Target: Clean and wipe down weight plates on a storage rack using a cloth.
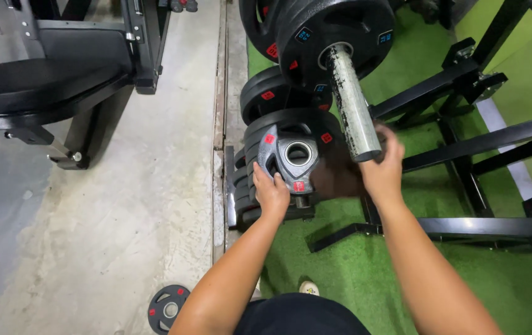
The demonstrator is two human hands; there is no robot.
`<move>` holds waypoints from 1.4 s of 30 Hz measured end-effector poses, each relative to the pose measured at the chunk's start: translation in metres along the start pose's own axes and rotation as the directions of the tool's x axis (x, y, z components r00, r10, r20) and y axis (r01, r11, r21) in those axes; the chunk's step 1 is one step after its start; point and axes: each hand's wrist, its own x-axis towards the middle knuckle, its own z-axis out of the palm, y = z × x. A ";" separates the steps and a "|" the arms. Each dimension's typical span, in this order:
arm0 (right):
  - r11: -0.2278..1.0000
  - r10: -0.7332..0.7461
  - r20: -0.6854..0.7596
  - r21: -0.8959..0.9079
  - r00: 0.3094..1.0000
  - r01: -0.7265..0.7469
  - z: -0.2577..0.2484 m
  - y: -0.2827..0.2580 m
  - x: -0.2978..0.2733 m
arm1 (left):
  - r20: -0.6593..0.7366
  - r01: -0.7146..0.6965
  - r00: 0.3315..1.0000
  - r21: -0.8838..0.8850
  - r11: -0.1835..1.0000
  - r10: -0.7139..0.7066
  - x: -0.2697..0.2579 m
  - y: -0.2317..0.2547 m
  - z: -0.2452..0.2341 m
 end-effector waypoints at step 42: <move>0.906 -0.319 0.539 -0.069 0.780 0.418 0.032 -0.011 -0.038 | 0.648 -0.514 0.728 0.302 0.803 0.222 0.127 0.098 -0.019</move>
